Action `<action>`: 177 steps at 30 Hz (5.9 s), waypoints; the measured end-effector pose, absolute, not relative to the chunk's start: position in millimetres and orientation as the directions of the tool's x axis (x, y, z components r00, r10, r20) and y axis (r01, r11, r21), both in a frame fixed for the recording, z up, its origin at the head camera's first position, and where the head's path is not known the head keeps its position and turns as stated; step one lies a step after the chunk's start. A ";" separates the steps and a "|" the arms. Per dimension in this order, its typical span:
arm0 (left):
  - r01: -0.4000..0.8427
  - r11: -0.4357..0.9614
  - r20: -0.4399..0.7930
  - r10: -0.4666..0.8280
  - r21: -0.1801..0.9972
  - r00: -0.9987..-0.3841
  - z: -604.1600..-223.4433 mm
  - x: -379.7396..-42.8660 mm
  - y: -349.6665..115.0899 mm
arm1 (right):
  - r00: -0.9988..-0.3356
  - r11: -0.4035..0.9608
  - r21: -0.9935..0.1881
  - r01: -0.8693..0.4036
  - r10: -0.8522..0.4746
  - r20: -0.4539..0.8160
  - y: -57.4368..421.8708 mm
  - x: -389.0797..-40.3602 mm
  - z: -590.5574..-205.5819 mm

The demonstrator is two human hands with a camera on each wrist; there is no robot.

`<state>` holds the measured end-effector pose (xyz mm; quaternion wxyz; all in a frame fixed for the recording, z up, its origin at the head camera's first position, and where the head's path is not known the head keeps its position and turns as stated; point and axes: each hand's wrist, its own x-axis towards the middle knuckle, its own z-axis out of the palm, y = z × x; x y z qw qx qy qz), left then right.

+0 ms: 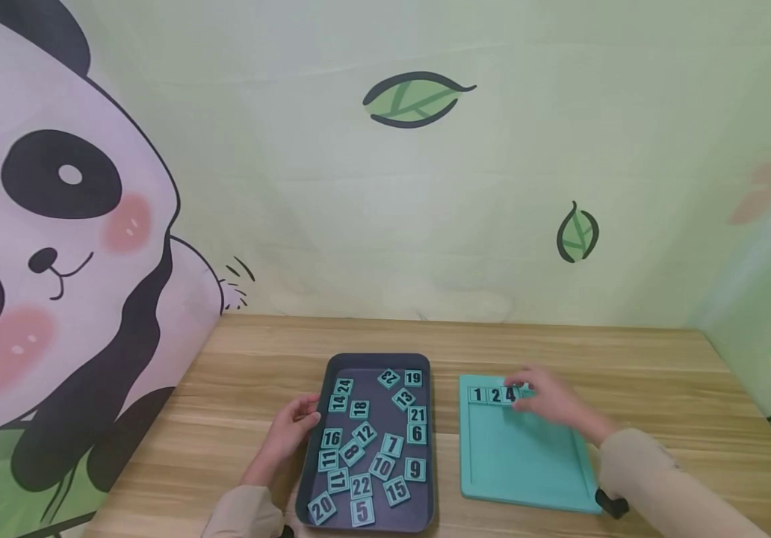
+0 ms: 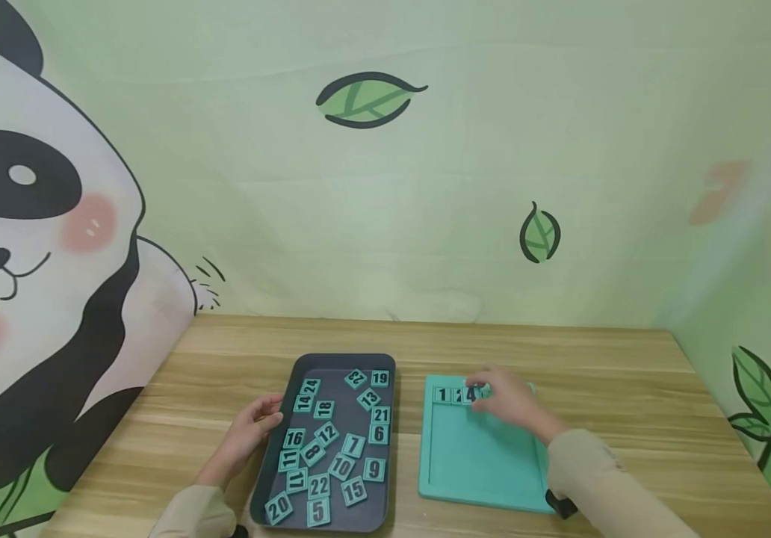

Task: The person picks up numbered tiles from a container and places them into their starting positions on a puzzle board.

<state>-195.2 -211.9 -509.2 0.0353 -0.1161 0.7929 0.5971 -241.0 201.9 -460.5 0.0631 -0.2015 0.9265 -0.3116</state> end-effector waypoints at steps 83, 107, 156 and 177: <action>-0.250 0.267 -0.220 -0.136 0.931 -0.966 -511.2 -194.9 -216.7 | -0.890 0.747 -0.507 -0.430 -0.444 0.101 147.2 -240.5 -479.5; -0.278 0.267 -0.247 -0.146 0.923 -0.958 -509.2 -197.1 -216.9 | -0.813 0.623 -0.580 -0.525 -0.568 0.127 101.6 -217.6 -469.4; -0.268 0.265 -0.240 -0.136 0.926 -0.961 -509.8 -195.7 -216.8 | -0.424 0.393 -0.344 -0.852 -0.906 0.014 14.9 -158.1 -491.9; -0.235 0.253 -0.205 -0.141 0.938 -0.969 -513.4 -197.7 -215.8 | -0.426 0.403 -0.260 -0.877 -0.904 0.035 15.6 -155.5 -490.2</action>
